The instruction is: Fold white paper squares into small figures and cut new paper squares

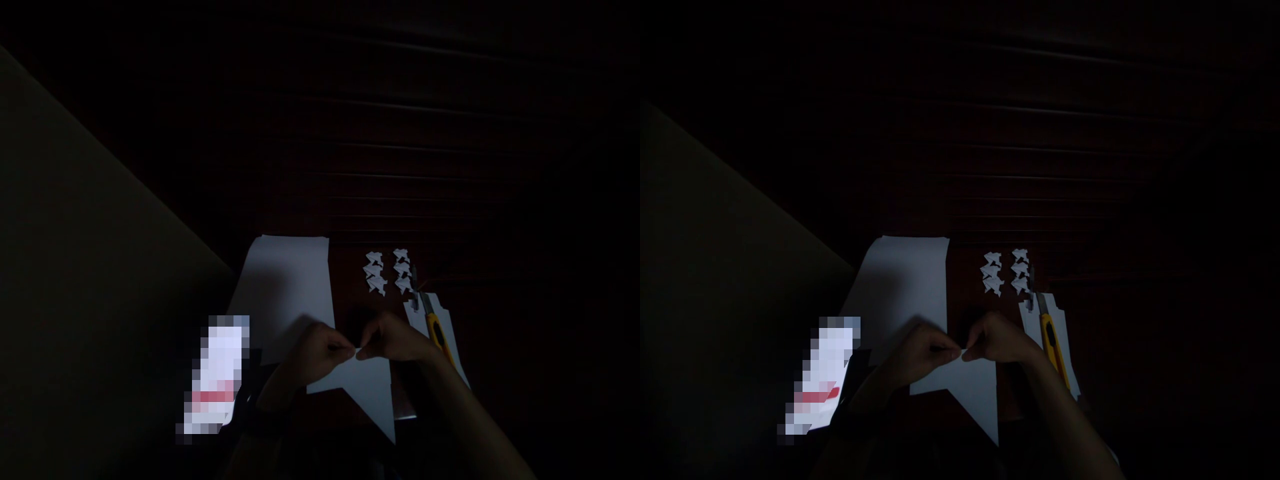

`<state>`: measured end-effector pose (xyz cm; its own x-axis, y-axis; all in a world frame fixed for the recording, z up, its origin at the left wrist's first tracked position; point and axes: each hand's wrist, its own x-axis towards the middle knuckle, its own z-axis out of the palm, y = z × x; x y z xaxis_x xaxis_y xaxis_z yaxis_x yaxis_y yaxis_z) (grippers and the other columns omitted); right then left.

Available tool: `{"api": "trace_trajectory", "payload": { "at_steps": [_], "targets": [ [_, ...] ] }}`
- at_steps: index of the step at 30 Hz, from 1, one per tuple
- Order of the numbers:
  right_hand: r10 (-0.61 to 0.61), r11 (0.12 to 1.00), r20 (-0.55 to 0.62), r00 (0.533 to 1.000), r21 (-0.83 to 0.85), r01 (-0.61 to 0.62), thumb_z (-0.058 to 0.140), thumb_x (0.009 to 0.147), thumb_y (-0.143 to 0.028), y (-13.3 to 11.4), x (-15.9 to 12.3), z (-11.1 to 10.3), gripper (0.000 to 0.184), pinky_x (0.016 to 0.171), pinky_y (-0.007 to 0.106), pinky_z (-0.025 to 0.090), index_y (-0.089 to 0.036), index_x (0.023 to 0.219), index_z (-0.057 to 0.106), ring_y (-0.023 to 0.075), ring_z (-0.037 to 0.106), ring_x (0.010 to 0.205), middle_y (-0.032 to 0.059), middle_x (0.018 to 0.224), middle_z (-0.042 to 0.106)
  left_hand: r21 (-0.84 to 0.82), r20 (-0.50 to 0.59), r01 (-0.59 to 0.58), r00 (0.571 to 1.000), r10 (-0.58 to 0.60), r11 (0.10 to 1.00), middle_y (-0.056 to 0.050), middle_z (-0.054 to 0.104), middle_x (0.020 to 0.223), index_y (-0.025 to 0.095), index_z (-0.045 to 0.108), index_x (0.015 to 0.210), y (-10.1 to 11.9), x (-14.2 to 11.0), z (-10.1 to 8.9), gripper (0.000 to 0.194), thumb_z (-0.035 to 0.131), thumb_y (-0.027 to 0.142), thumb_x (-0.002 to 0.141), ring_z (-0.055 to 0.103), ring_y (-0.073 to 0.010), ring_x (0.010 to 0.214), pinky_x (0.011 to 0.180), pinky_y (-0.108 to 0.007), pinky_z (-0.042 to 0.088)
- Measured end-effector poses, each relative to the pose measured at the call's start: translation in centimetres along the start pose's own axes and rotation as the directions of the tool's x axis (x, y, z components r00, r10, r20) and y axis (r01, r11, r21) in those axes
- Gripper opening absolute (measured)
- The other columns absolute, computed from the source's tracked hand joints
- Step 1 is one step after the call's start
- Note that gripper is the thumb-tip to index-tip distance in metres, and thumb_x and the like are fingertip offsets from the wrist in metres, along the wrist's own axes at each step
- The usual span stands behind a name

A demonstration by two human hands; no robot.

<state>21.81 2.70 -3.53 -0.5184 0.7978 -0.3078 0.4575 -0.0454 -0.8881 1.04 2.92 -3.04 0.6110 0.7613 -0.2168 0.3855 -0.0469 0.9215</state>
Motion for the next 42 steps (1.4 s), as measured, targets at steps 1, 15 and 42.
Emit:
{"api": "trace_trajectory", "payload": {
  "at_steps": [1,15,42],
  "targets": [
    [0.0,1.0,0.001,1.0,-0.007,0.0,0.075,0.065,-0.035,0.0,0.0,0.1,0.02,0.052,0.022,0.041,-0.016,0.072,0.072,0.0141,0.059,0.058,0.0014,0.066,0.069,0.015,-0.002,-0.007,1.0,0.007,1.0,-0.002,0.069,0.064,0.018,0.074,0.071,0.1,0.0,0.0,0.023,0.055,0.028,0.076,0.056,-0.0143,0.056,0.05,-0.022,0.036],
    [0.036,0.994,-0.043,0.998,0.103,-0.032,0.076,0.063,-0.037,-0.1,-0.6,-1.3,0.024,0.051,0.022,0.038,-0.014,0.067,0.071,0.0118,0.053,0.055,0.0005,0.062,0.065,-0.097,-0.024,0.054,0.998,-0.056,0.994,-0.006,0.074,0.076,0.018,0.075,0.077,0.3,-0.7,-2.0,0.02,0.059,0.031,0.075,0.065,-0.0194,0.069,0.064,-0.028,0.048],
    [0.124,0.895,-0.281,0.952,0.446,0.015,0.077,0.063,-0.04,-0.4,0.7,0.3,0.028,0.054,0.024,0.043,-0.013,0.067,0.068,0.013,0.057,0.057,0.0025,0.063,0.066,-0.592,-0.486,0.033,0.782,-0.39,0.805,-0.008,0.073,0.074,0.012,0.07,0.076,0.7,0.8,-0.4,0.03,0.081,0.03,0.055,0.067,-0.021,0.062,0.053,-0.027,0.052]
  ]
}}
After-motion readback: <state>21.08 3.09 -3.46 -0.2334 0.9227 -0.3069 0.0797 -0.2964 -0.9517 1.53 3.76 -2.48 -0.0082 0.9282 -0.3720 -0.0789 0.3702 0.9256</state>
